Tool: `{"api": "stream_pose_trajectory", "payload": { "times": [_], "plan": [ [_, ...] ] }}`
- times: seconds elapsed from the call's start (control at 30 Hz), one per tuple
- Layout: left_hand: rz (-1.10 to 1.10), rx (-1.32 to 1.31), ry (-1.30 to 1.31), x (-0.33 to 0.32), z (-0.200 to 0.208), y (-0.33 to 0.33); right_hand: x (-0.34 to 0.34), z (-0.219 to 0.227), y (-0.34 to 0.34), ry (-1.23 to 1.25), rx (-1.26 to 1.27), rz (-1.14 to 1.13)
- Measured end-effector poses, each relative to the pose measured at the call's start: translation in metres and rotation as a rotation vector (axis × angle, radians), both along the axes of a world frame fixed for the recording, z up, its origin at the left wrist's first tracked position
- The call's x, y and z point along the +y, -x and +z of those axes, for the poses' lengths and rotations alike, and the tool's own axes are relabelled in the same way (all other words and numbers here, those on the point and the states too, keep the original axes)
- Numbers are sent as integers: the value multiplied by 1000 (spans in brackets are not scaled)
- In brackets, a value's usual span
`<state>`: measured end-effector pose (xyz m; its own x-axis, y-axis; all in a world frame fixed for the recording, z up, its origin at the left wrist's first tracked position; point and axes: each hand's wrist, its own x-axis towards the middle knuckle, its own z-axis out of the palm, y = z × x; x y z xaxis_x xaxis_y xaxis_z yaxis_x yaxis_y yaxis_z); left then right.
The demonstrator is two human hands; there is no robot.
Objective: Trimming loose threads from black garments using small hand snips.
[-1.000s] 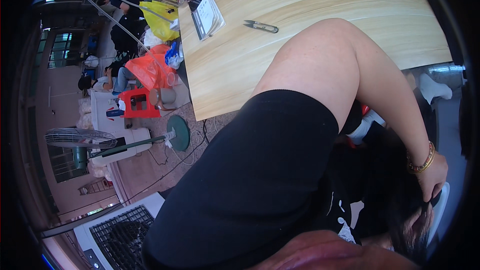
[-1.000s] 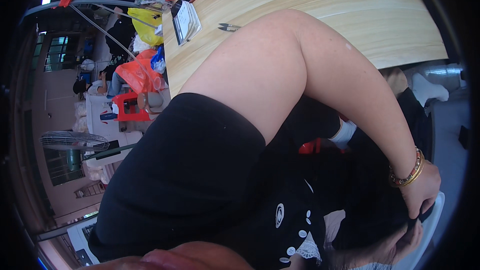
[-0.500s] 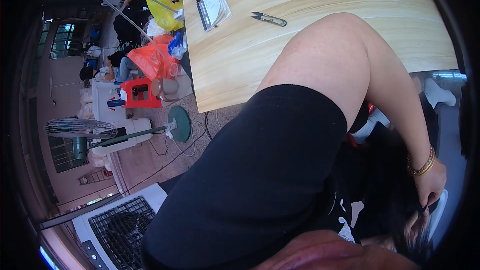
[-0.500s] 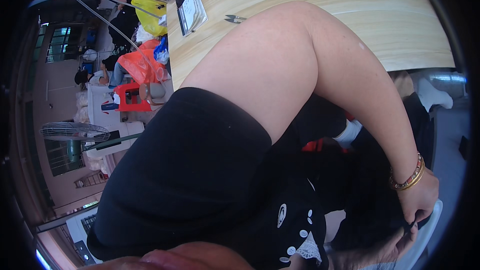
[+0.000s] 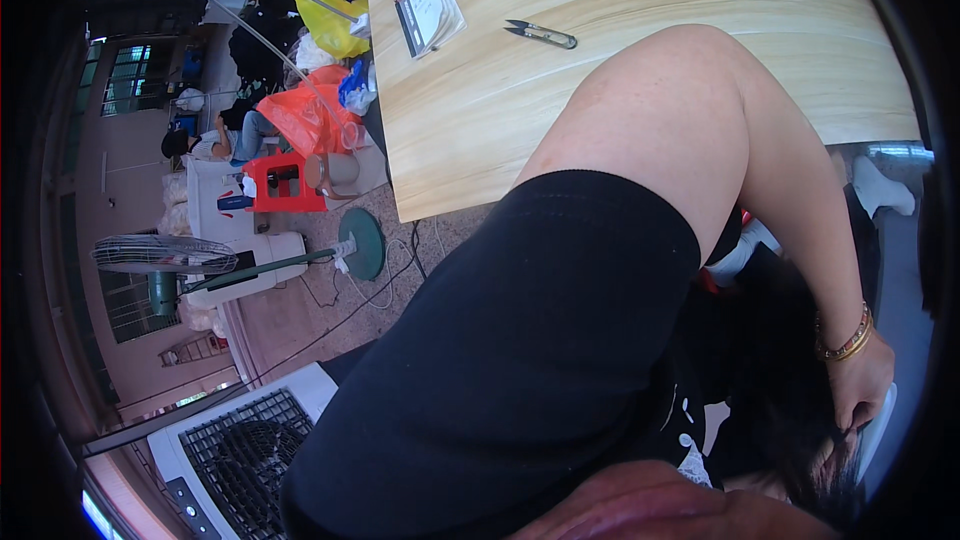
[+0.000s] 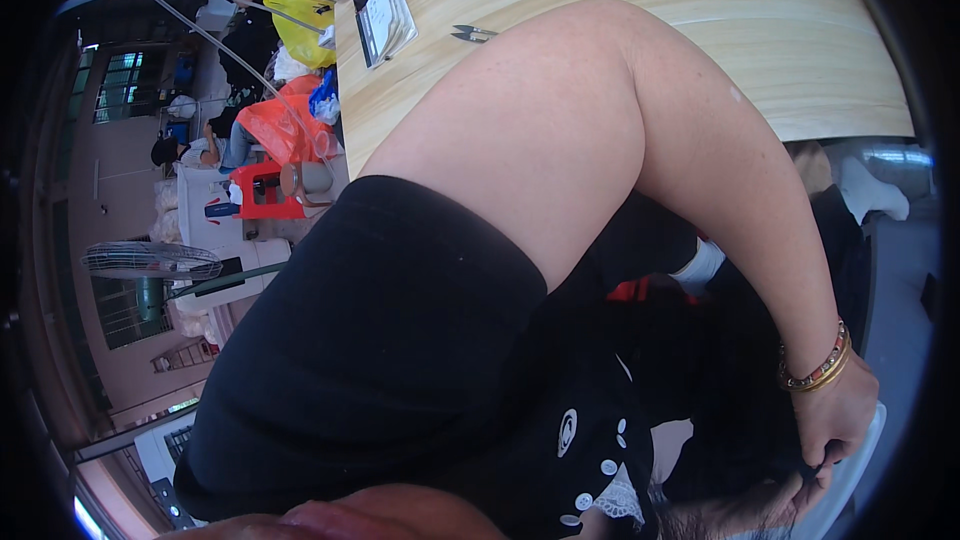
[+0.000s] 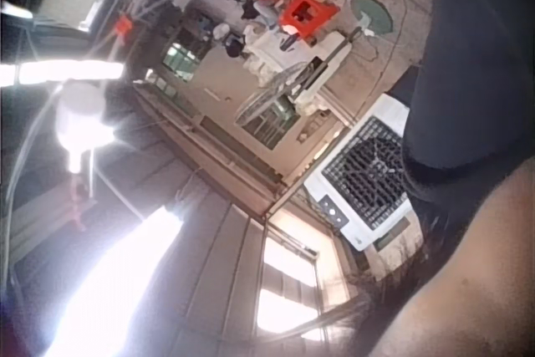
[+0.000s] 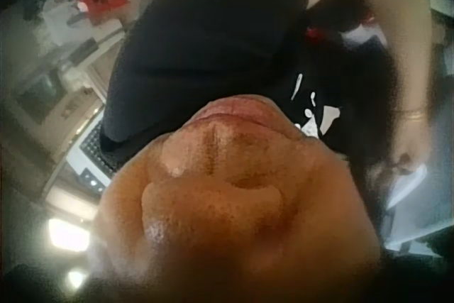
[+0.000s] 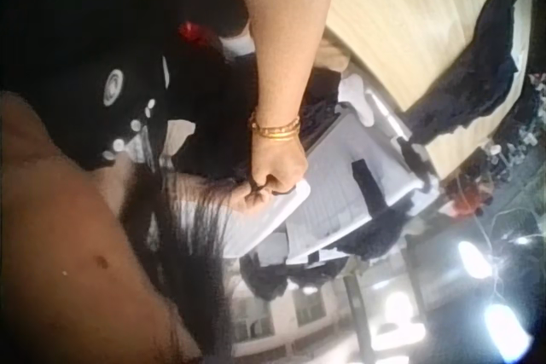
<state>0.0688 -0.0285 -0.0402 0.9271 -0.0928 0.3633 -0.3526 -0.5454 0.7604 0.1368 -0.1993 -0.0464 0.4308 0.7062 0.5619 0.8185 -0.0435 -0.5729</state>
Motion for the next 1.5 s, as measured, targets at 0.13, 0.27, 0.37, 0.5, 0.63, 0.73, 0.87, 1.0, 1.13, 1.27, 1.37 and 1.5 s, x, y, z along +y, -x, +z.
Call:
{"api": "stream_pose_trajectory", "payload": {
  "times": [0.13,0.27,0.37,0.5,0.63,0.73,0.87,1.0,1.13,1.27,1.37,1.5],
  "plan": [
    [-6,-15,-47,1,4,-2,4,-1,1,-9,24,-10],
    [32,16,-93,-2,19,5,8,1,1,-16,41,-20],
    [61,58,-151,-3,26,8,10,-2,2,-21,65,-33],
    [59,-75,-198,-5,23,11,10,-4,5,-22,88,-59],
    [137,-273,-167,0,10,-2,20,-3,10,-41,112,-55],
    [79,-177,-130,0,16,3,20,-5,11,-41,129,-77],
    [68,11,-192,0,26,15,20,-7,13,-41,147,-105],
    [78,21,-198,4,18,8,28,-7,17,-55,167,-109],
    [69,90,-83,4,17,0,27,-7,20,-54,187,-139],
    [53,180,-68,27,2,-19,36,-6,25,-69,213,-144],
    [81,257,33,43,-9,-23,43,-6,25,-77,233,-153],
    [138,273,140,58,-10,-21,38,4,21,-77,232,-195]
  ]
}}
